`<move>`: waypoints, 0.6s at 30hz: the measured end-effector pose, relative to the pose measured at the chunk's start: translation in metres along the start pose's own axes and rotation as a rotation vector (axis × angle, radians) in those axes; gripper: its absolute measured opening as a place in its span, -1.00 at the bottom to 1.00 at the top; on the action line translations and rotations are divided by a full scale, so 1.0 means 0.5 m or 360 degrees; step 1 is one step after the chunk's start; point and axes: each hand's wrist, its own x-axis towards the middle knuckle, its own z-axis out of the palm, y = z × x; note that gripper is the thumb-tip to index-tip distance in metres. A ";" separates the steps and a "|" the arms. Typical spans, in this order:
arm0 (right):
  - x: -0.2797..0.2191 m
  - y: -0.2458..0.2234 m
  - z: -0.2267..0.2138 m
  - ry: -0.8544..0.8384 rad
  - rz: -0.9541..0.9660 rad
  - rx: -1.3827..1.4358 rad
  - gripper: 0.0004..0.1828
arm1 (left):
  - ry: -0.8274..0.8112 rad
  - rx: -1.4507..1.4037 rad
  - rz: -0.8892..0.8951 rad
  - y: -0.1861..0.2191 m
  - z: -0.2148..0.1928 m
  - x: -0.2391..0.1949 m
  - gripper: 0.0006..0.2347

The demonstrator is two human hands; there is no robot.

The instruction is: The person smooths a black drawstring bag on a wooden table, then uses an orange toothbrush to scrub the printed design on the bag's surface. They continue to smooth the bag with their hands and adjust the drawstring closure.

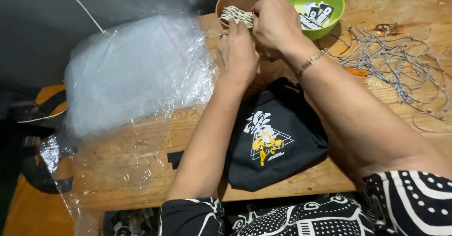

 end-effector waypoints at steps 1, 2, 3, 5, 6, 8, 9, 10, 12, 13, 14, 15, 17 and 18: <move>0.009 -0.007 0.005 -0.0001 -0.0007 0.0002 -0.70 | 0.0003 0.0004 -0.0006 -0.004 0.019 -0.002 -0.71; 0.018 -0.013 0.009 -0.0090 0.0062 -0.0085 -0.81 | -0.0095 0.0111 0.0009 -0.009 0.038 -0.003 -0.53; 0.026 -0.018 0.012 -0.0178 0.0138 -0.0173 -0.84 | -0.0197 0.0217 0.0027 -0.011 0.058 -0.006 -0.33; 0.035 -0.019 0.020 -0.0234 0.0161 -0.0185 -0.79 | -0.0366 0.0296 -0.0042 0.003 0.057 -0.014 -0.30; 0.040 -0.018 0.022 -0.0289 0.0186 -0.0198 -0.58 | -0.0534 0.0374 -0.0110 0.011 0.057 -0.017 -0.27; 0.034 -0.020 0.023 -0.0240 0.0202 -0.0181 -0.75 | -0.0615 0.0471 -0.0083 0.031 0.041 -0.037 -0.32; 0.032 -0.022 0.023 -0.0188 0.0213 -0.0162 -0.86 | -0.0693 0.0571 -0.0058 0.041 0.032 -0.046 -0.37; 0.039 -0.014 0.032 -0.0186 0.0213 -0.0161 -0.86 | -0.0692 0.0573 -0.0058 0.046 0.020 -0.048 -0.37; 0.052 0.002 0.051 0.0017 0.0224 -0.0145 -0.74 | -0.0971 0.0508 0.0014 0.058 -0.005 -0.054 -0.38; 0.053 0.005 0.053 0.0021 0.0223 -0.0143 -0.74 | -0.0967 0.0511 0.0016 0.054 0.000 -0.056 -0.38; 0.054 0.008 0.056 0.0083 0.0188 -0.0120 -0.73 | -0.0910 0.0490 0.0022 0.051 0.006 -0.058 -0.39; 0.053 0.014 0.058 0.0143 0.0158 -0.0099 -0.71 | -0.0857 0.0465 0.0032 0.050 0.013 -0.061 -0.40; 0.042 0.019 0.055 0.0201 0.0125 -0.0048 -0.75 | -0.0881 0.0463 0.0005 0.052 0.006 -0.061 -0.37; 0.038 0.021 0.053 0.0257 0.0088 0.0003 -0.78 | -0.0904 0.0460 -0.0027 0.052 0.002 -0.060 -0.33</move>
